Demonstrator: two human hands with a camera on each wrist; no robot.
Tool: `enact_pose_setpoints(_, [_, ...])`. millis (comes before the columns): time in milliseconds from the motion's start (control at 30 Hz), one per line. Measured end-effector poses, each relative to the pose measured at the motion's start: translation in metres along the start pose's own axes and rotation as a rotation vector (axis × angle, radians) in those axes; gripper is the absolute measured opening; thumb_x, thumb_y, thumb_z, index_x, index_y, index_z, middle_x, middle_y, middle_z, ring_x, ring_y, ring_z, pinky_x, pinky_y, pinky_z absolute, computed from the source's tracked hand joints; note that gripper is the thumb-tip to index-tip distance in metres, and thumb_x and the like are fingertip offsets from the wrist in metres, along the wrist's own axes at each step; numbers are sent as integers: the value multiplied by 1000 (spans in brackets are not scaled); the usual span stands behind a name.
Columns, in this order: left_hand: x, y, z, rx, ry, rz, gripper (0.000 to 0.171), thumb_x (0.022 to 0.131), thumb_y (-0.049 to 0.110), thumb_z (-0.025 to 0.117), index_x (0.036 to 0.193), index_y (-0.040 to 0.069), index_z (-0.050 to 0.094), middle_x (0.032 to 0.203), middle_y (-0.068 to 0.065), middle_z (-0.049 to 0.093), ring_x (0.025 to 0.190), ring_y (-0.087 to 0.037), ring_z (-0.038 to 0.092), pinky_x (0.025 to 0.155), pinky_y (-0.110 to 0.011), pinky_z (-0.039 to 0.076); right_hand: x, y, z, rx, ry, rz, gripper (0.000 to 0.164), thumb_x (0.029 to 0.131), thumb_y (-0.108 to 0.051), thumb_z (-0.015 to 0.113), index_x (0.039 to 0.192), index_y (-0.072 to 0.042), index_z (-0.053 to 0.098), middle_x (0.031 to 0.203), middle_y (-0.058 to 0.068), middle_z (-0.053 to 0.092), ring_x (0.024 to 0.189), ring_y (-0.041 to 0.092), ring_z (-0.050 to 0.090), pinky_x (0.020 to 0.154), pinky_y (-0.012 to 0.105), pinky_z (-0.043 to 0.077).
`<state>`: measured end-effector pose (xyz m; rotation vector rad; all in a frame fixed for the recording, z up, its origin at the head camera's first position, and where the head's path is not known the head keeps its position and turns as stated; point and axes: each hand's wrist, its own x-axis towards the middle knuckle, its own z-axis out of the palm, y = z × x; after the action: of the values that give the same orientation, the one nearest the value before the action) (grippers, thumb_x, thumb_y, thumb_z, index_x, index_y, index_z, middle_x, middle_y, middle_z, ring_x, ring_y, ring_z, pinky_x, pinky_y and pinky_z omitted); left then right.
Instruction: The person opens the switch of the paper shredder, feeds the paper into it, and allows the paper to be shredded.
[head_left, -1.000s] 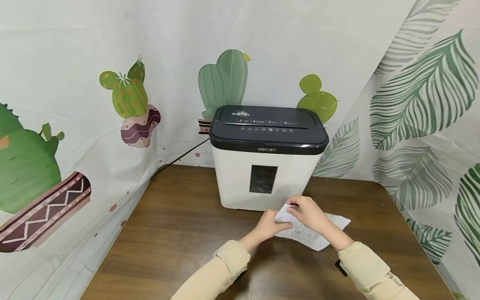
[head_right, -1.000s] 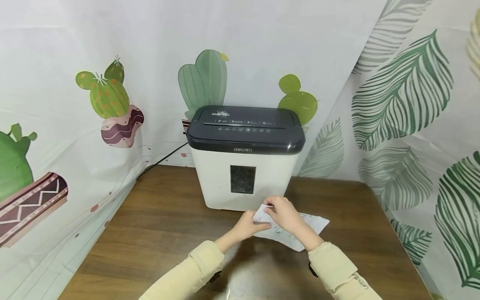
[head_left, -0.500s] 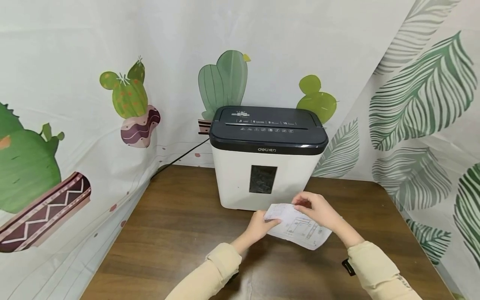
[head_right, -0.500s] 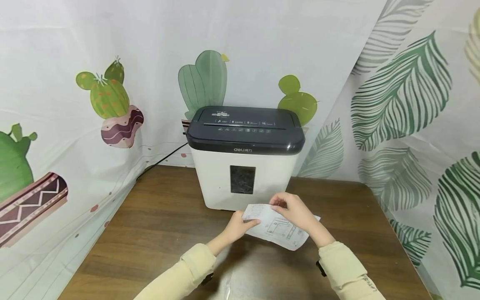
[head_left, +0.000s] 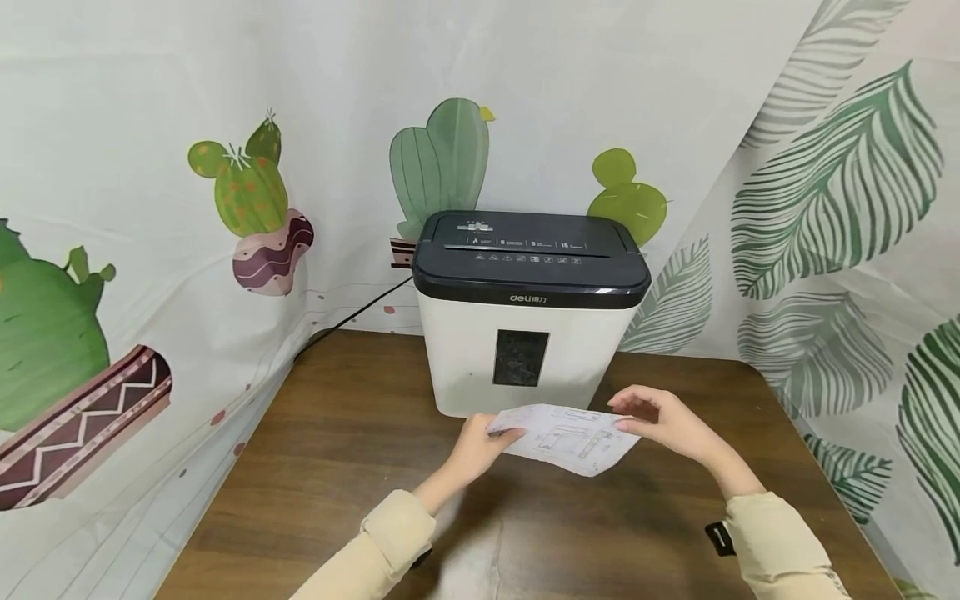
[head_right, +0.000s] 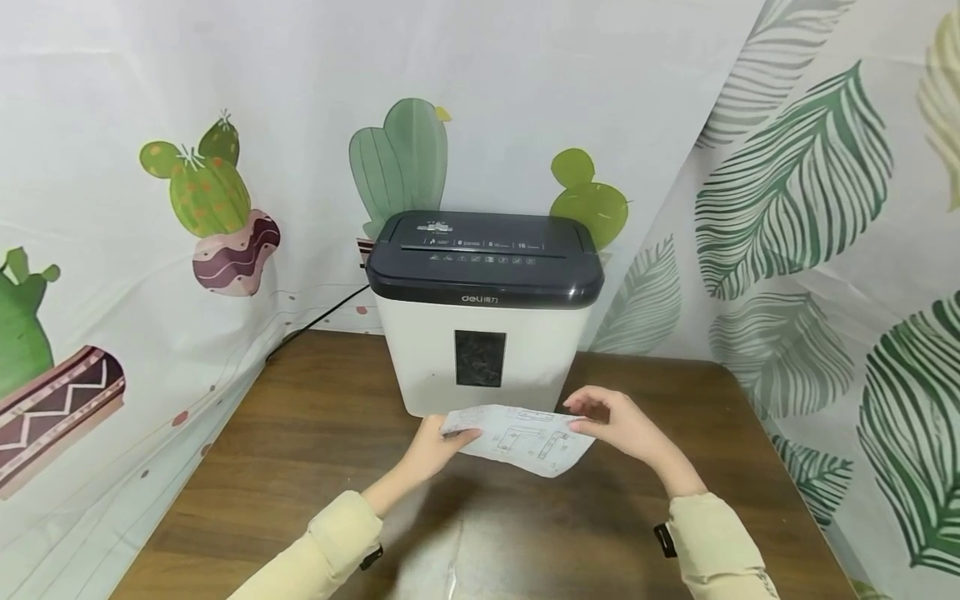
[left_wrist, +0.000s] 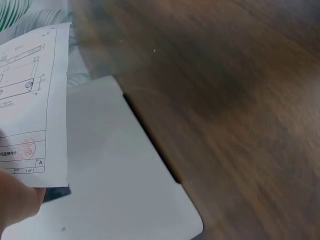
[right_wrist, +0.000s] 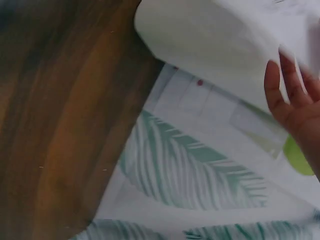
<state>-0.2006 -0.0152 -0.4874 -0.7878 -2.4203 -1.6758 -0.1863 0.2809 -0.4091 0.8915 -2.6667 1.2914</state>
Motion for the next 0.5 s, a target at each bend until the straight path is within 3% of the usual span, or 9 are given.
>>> enact_pose_setpoints(133, [-3,8,-13,-60,28,-61,21,84,9,68,101,-4,70,96,-18,72,90,-28,69,76,-23,54,-6,14,6,248,-41,-11,32,82,8,65,113,3,56,101,-13,65,86,-1,61,68,20,52])
enact_pose_setpoints(267, [-4,23,-26,-149,50,-106,20,85,1,66,102,-9,68,98,-23,70,92,-34,68,76,-24,54,-10,20,20,460,-55,5,45,84,12,59,120,-15,56,104,-16,66,89,2,64,72,21,53])
enact_pose_setpoints(400, [0,33,-36,-213,50,-106,20,87,1,64,103,-11,66,99,-26,68,88,-19,69,73,-23,54,-9,17,32,534,-46,13,50,86,11,57,118,-27,57,107,-15,67,92,3,65,73,23,54])
enact_pose_setpoints(500, [5,29,-39,-228,62,-109,22,87,4,64,104,-9,66,99,-25,69,82,-6,66,71,-22,54,-4,10,36,521,-11,24,38,87,9,56,117,-14,59,106,-15,68,91,4,66,72,24,55])
